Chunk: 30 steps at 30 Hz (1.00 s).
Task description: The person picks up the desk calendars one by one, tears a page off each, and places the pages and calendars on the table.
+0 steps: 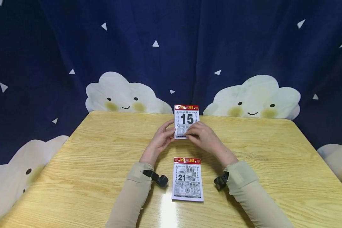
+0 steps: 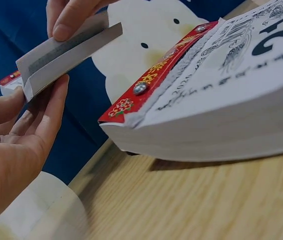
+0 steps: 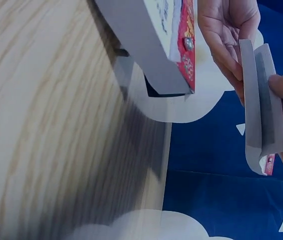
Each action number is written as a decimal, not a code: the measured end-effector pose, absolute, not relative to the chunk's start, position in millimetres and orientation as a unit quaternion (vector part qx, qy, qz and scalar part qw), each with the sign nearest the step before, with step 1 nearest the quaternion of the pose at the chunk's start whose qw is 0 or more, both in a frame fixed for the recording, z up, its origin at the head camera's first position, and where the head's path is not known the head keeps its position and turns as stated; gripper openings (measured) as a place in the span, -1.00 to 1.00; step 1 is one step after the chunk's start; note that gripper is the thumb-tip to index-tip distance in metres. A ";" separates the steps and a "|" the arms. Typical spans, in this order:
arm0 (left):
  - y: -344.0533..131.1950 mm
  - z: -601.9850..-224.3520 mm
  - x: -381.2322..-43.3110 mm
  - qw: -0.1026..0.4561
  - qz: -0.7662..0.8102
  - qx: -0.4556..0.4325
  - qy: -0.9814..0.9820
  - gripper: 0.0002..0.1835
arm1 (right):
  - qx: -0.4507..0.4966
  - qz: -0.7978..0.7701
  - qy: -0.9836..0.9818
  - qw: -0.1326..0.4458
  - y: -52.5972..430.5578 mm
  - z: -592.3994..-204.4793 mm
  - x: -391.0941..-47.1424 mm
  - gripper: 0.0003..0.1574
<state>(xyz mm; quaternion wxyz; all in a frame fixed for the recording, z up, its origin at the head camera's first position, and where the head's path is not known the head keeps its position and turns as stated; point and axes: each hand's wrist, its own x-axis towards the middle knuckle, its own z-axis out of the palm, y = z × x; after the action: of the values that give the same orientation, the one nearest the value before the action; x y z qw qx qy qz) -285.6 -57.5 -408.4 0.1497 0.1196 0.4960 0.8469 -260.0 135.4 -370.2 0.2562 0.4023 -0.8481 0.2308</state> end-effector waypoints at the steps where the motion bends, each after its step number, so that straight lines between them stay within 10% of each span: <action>1: -57.1 -408.3 -285.6 0.151 0.846 0.119 0.497 -0.53 | 0.399 0.237 -0.846 0.261 135.6 -370.2 -259.9 -0.91; 30: -59.1 -404.5 -288.1 0.137 0.857 0.048 0.495 -0.56 | 0.239 0.422 -0.813 0.322 148.4 -353.1 -270.4 -0.88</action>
<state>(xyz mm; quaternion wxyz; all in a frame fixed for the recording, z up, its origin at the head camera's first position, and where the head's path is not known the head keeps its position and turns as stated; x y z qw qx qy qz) -288.1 -59.1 -404.5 0.1375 0.0479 0.4949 0.8567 -270.4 148.4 -353.1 0.3218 0.2395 -0.8129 0.4223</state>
